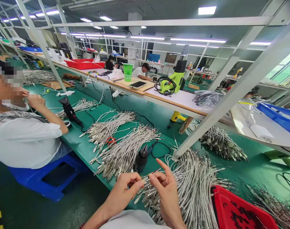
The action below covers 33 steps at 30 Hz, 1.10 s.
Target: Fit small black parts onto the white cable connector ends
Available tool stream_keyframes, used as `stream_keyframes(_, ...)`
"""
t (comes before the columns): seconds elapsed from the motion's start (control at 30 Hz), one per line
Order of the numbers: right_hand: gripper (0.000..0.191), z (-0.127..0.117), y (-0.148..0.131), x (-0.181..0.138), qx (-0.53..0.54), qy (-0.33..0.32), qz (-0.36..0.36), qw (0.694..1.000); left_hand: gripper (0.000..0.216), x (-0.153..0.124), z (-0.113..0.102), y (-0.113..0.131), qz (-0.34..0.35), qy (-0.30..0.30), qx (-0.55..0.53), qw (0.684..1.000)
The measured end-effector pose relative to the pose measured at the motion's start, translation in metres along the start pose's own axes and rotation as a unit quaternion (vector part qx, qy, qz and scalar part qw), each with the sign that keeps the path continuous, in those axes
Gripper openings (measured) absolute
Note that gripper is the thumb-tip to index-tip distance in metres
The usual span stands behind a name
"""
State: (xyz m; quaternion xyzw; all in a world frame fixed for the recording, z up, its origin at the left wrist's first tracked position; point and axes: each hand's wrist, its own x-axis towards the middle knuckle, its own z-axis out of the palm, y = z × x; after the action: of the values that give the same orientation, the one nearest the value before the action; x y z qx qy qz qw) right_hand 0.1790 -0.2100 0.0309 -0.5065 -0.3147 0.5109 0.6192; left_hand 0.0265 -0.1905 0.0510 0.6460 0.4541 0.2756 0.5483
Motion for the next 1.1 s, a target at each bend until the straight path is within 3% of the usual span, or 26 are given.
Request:
stream_keyframes(0.23,0.039,-0.003,0.004,0.003,0.001,-0.012,0.033,0.999,0.03,0.0,0.0,0.002,0.005,0.016,0.04,0.999)
stream_keyframes(0.93,0.047,0.001,-0.001,-0.004,0.013,-0.043,0.047,0.998,0.031,-0.005,-0.006,0.01,-0.009,0.026,0.085,0.996)
stream_keyframes(1.1,0.047,-0.008,-0.014,0.005,-0.027,-0.042,-0.033,0.998,0.031,-0.013,-0.029,0.024,0.004,0.031,0.156,0.987)
